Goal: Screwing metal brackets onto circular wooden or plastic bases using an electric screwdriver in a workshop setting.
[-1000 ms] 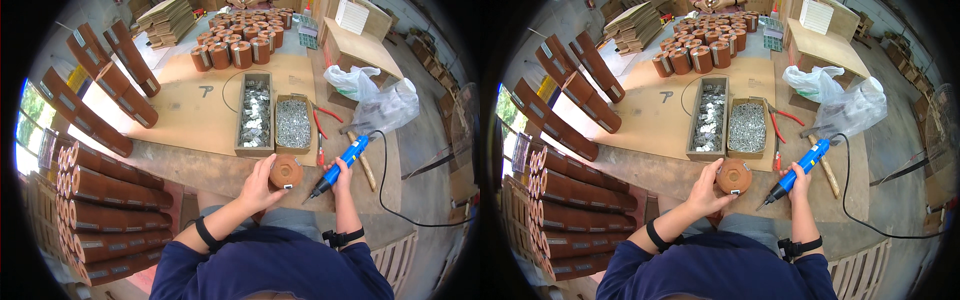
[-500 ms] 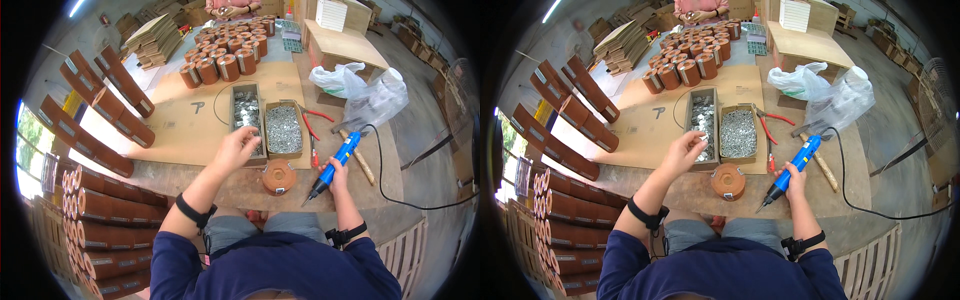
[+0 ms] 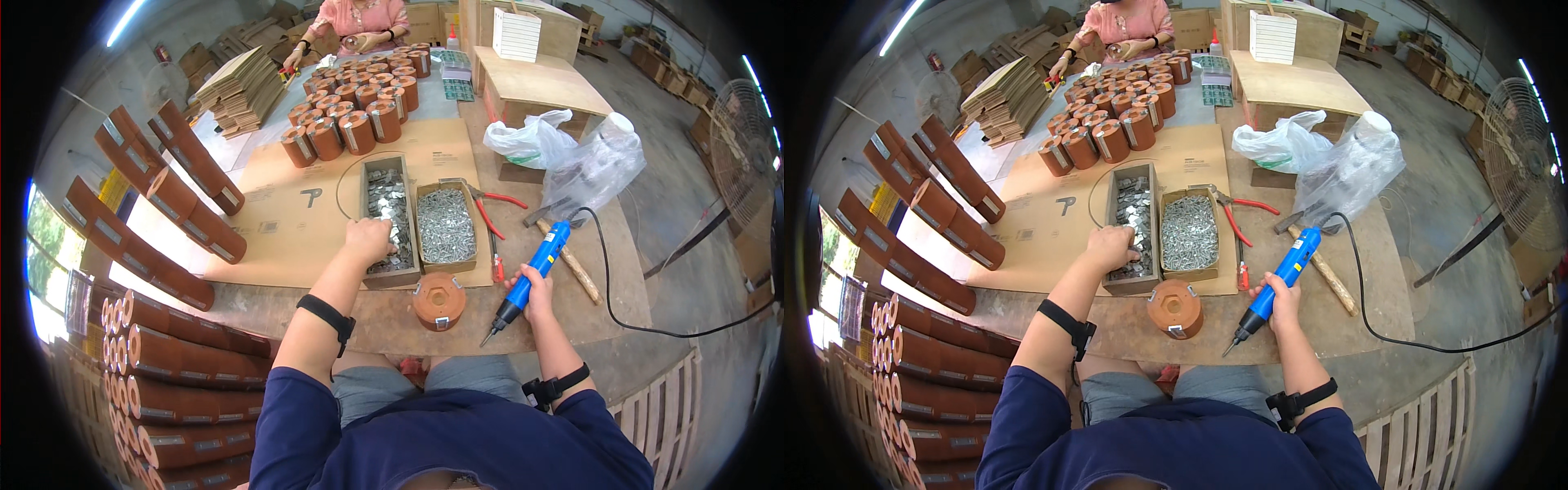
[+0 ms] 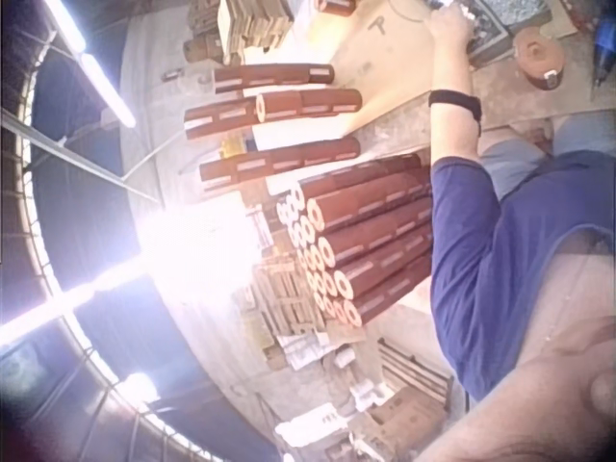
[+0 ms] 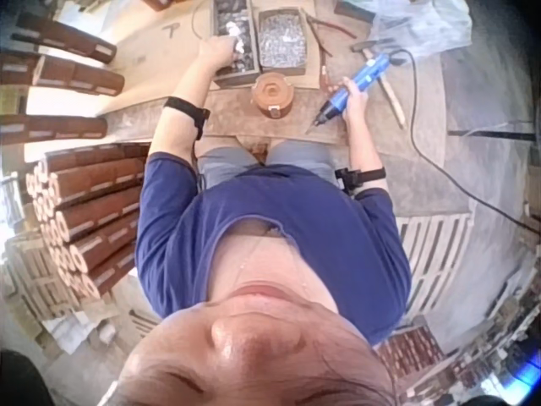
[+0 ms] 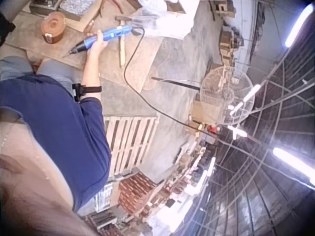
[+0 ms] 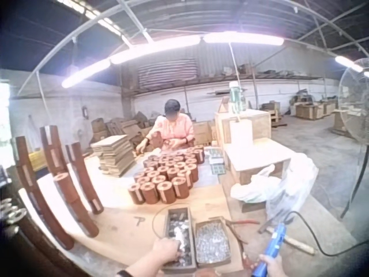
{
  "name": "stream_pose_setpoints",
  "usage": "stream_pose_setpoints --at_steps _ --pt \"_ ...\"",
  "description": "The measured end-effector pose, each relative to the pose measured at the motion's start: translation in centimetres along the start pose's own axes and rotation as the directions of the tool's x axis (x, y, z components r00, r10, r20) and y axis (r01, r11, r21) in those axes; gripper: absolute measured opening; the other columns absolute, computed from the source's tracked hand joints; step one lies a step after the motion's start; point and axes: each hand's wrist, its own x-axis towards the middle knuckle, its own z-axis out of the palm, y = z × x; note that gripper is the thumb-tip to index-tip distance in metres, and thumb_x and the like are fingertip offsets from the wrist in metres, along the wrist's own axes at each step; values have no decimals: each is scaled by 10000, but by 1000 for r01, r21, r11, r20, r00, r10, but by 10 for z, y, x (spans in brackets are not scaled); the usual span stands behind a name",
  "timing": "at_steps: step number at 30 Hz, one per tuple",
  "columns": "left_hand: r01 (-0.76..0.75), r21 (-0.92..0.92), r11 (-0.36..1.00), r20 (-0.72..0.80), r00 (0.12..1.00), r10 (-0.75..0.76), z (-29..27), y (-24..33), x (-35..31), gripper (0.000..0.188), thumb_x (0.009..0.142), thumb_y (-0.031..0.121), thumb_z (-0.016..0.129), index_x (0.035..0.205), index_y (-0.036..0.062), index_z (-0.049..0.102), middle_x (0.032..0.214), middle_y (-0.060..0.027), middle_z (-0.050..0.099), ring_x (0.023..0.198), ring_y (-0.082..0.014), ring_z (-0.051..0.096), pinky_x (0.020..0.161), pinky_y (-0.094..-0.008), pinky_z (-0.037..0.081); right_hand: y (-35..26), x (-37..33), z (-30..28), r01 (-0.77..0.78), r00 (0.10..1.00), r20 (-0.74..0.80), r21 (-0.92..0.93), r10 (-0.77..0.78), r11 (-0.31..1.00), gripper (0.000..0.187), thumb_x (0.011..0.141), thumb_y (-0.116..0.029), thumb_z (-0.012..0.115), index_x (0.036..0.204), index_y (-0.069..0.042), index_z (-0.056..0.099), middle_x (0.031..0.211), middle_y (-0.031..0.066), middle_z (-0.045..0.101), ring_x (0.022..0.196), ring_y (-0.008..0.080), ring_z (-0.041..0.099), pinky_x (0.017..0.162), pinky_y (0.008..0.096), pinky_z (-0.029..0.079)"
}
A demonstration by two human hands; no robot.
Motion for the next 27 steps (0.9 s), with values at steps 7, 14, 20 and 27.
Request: stream_pose_setpoints --at_steps 7,14,20,27 --pt "-49 -218 975 28 998 56 1 -16 -1 256 672 239 681 837 93 549 857 -87 602 882 -262 560 717 -386 420 -1 -3 2 6 1000 0 -30 -6 1000 251 731 -163 599 856 -4 449 692 88 506 575 181 540 559 345 515" --pt "-60 -285 957 -132 991 23 5 -16 -8 186 702 140 634 845 65 542 904 -113 587 883 -293 554 731 -394 427 -2 -4 1 16 1000 11 -35 -16 999 236 736 -154 593 849 -6 447 686 86 502 574 181 536 554 345 512" --pt "-103 -799 593 -118 993 13 -28 13 -42 125 711 63 617 817 30 559 736 -91 599 672 -177 585 613 -291 465 0 -2 -1 13 1000 8 -12 -13 1000 263 730 -134 596 869 -1 418 691 96 504 547 189 547 521 343 515" --pt "-40 -943 331 25 981 191 -23 40 -60 90 739 38 612 798 -16 572 677 -34 579 613 -81 542 556 -224 455 -2 -3 4 26 1000 9 -28 -26 999 242 733 -139 596 856 -4 437 699 92 509 574 185 546 545 340 522"
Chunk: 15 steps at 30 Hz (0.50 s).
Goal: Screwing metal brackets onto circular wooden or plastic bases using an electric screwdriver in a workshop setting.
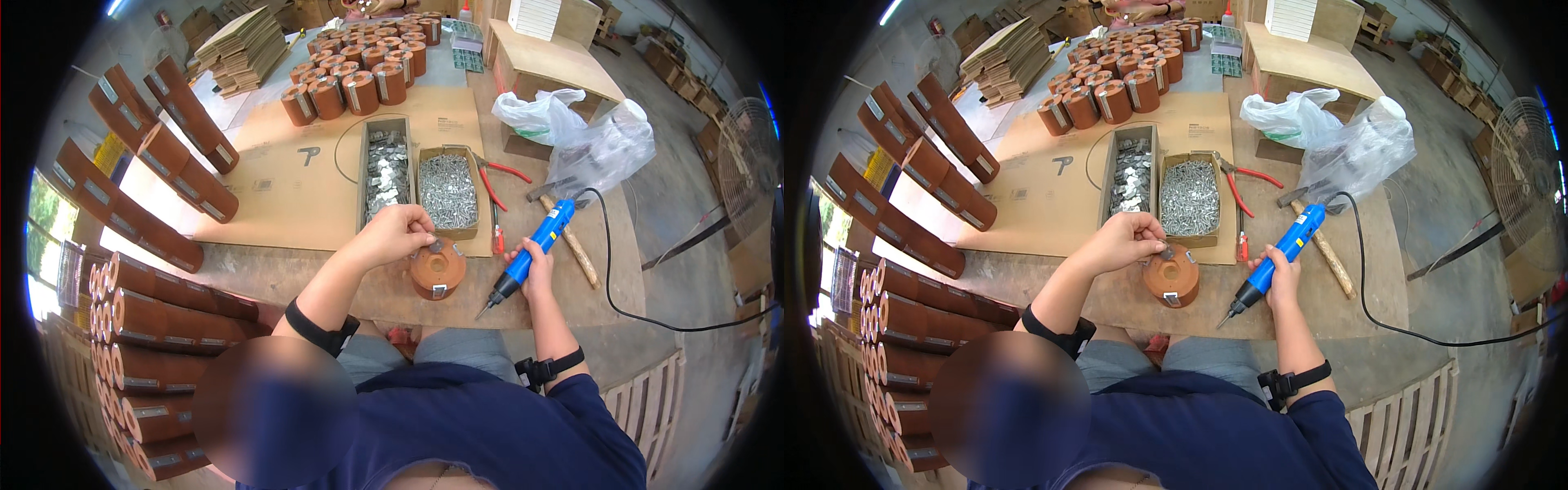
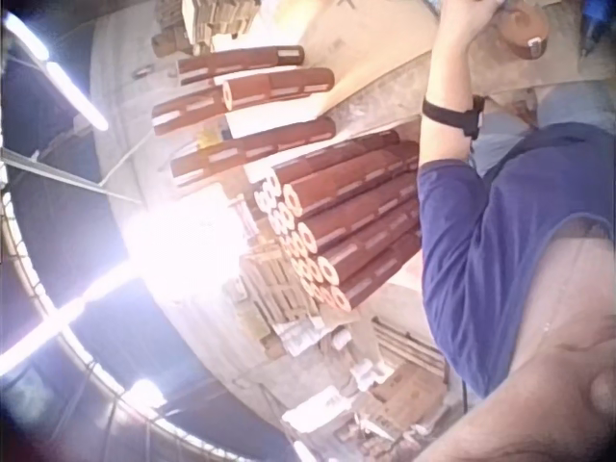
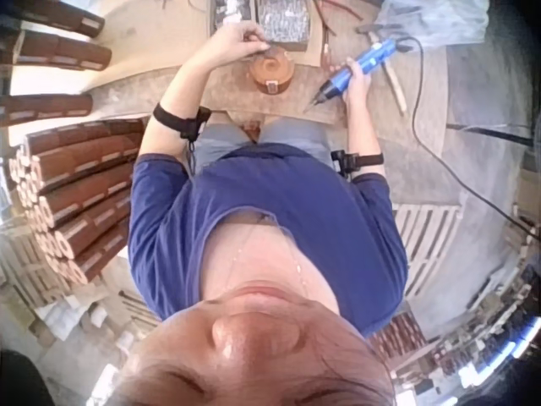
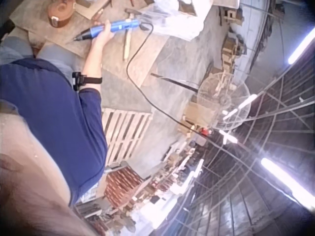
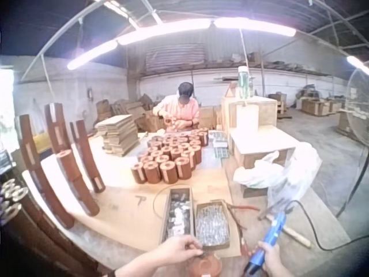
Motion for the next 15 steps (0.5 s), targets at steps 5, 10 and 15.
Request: stream_pose_setpoints --at_steps 5,10,15 --pt "3 118 993 -65 998 5 8 -8 7 118 706 88 634 762 -8 594 650 -78 604 583 -132 575 540 -268 465 0 0 -2 -27 1000 12 -24 27 999 249 747 -149 587 898 -21 436 712 84 498 603 173 530 588 356 521" --pt "168 197 966 -153 978 -139 16 7 5 163 701 127 675 721 3 570 569 -36 555 545 -88 533 496 -235 434 0 -1 -3 -36 999 7 -25 36 999 269 746 -148 587 927 -26 431 717 83 496 606 176 527 596 362 520" --pt "81 378 922 -248 969 16 25 6 2 174 684 144 679 705 20 558 581 -69 557 546 -164 551 519 -291 437 0 -2 -2 -48 999 -14 -27 48 998 283 743 -148 588 945 -24 433 722 80 498 612 177 528 603 367 518"
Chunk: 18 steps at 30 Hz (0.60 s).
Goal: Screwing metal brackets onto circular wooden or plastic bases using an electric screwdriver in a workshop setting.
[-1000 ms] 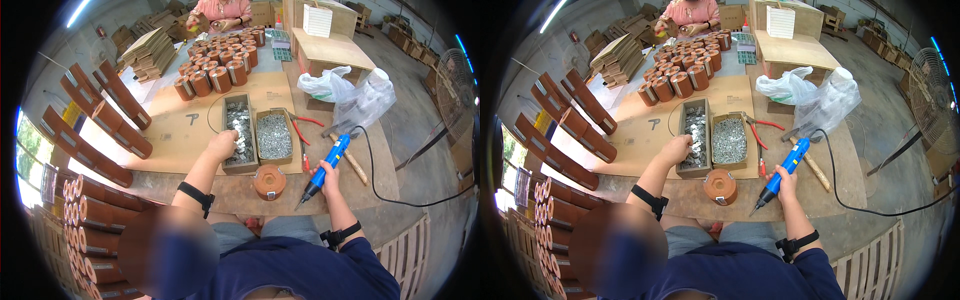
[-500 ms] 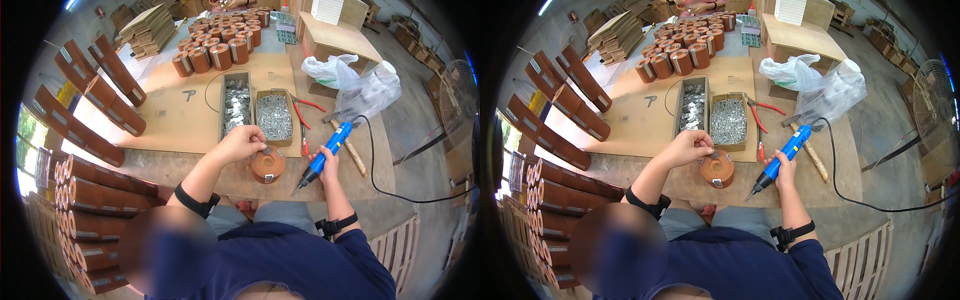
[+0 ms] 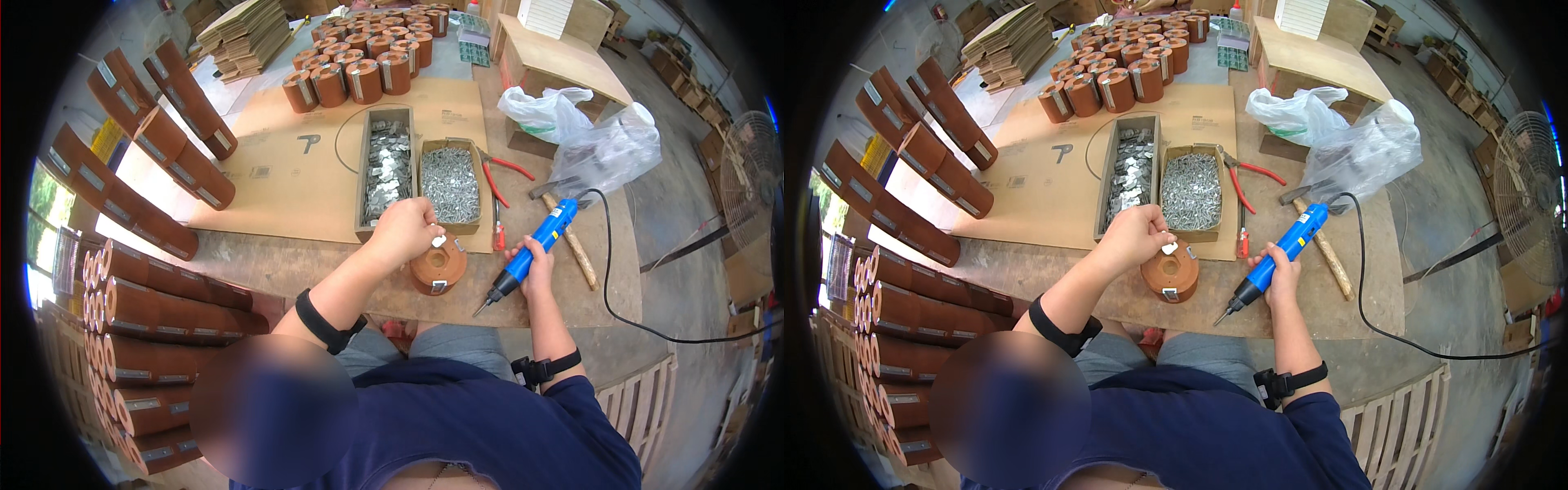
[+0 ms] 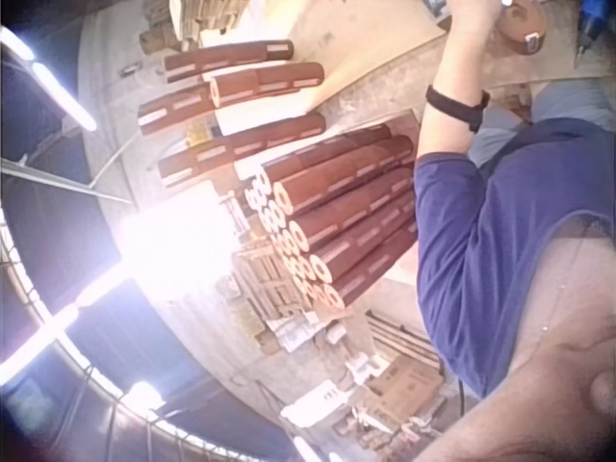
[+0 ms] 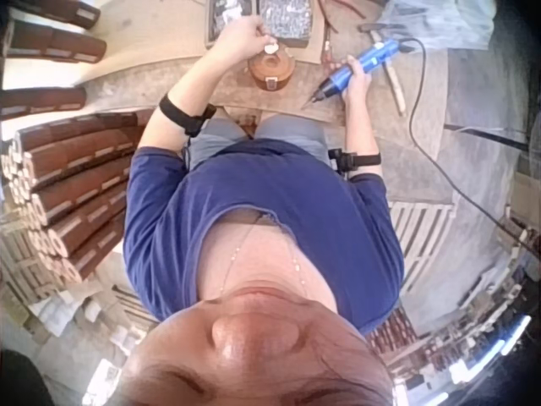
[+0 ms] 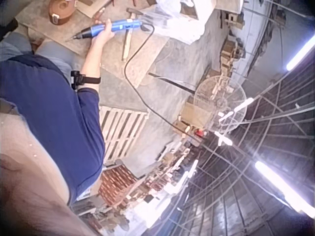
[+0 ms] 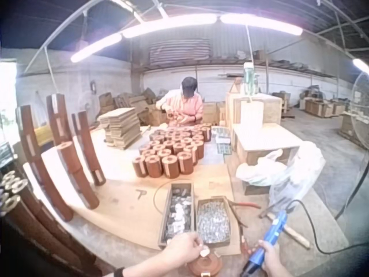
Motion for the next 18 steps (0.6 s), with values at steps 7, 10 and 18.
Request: stream_pose_setpoints --at_steps 7,10,18 --pt "-80 185 980 -144 984 107 10 1 -9 180 675 169 663 685 46 532 735 -94 563 735 -287 558 640 -372 441 3 2 -1 30 1000 0 27 -30 999 249 735 -134 601 879 -16 436 701 88 511 582 182 542 556 353 526" --pt "-117 218 969 -199 966 162 14 2 -13 163 673 161 646 689 55 524 719 -82 546 710 -268 555 625 -368 429 1 2 1 24 1000 -3 41 -24 999 249 737 -135 601 880 -16 436 701 87 510 585 181 542 560 352 526" --pt "-311 644 699 -225 797 561 27 5 -22 125 652 133 613 690 92 501 681 -45 487 599 -223 517 567 -339 386 -1 -1 2 29 999 12 30 -29 999 237 735 -134 599 862 -10 442 702 87 507 581 178 541 558 346 524"
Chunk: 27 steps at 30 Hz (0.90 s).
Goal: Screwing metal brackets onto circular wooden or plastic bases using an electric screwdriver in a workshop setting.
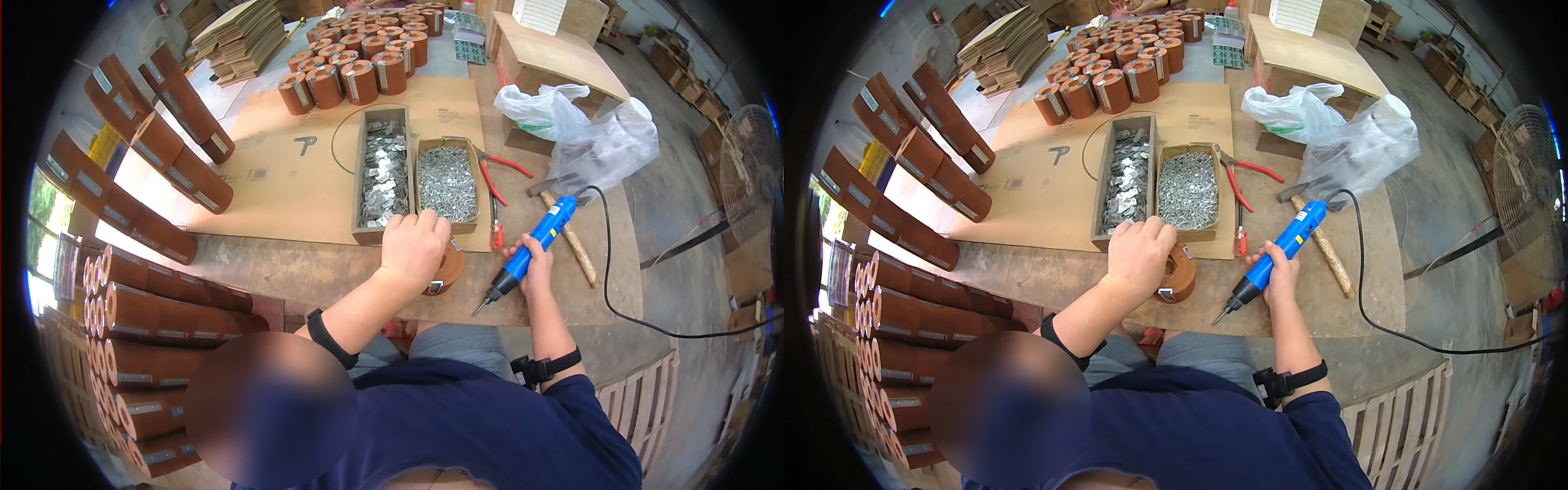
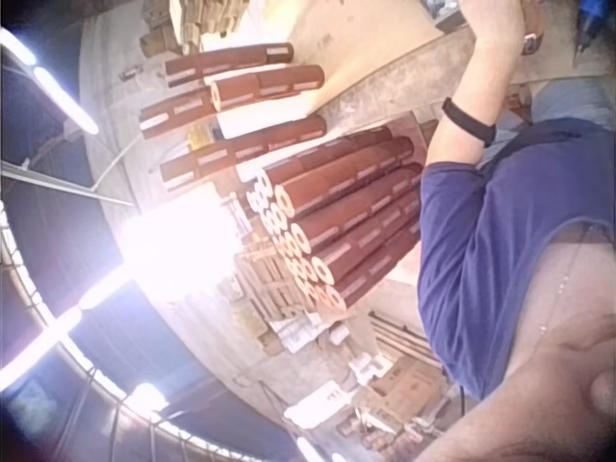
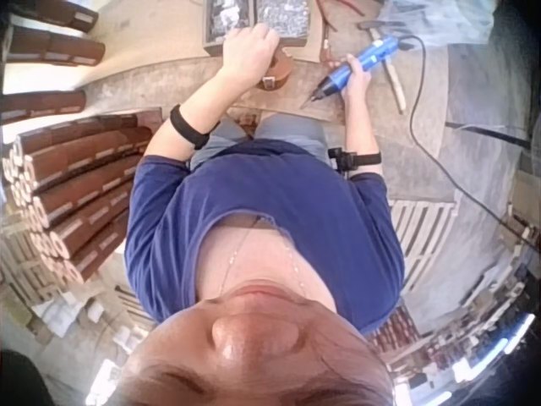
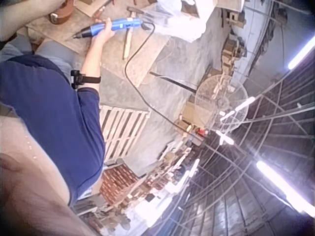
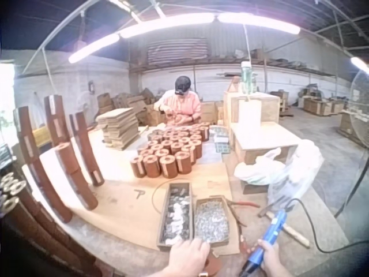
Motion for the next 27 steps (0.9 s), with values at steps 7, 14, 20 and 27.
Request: stream_pose_setpoints --at_steps 7,14,20,27 --pt "180 -355 917 -62 975 -215 -25 -16 -10 147 659 82 654 772 87 559 649 -49 511 592 -235 524 569 -328 409 2 0 -2 -6 1000 -4 15 6 1000 244 733 -133 599 871 -12 438 703 85 504 575 176 540 556 343 524" --pt "62 -524 849 -3 997 -75 -43 -4 -36 114 664 56 658 760 85 605 667 -24 564 648 -214 538 776 -366 411 1 2 -2 -1 1000 -2 19 2 1000 260 729 -142 611 883 -24 437 713 81 508 600 173 540 576 349 525" --pt "110 -531 840 62 994 -91 -30 3 -44 115 656 67 662 746 97 597 641 1 545 675 -189 521 878 -406 334 2 2 -1 -2 1000 -15 8 2 1000 264 729 -145 612 886 -25 437 717 80 508 603 175 538 581 356 524" --pt "137 -435 890 22 990 -141 -26 7 -48 140 634 87 674 752 100 600 756 -18 541 781 -208 497 848 -385 338 2 2 -3 -8 1000 -20 2 8 1000 266 731 -150 610 888 -21 439 724 84 507 605 180 537 583 358 523"
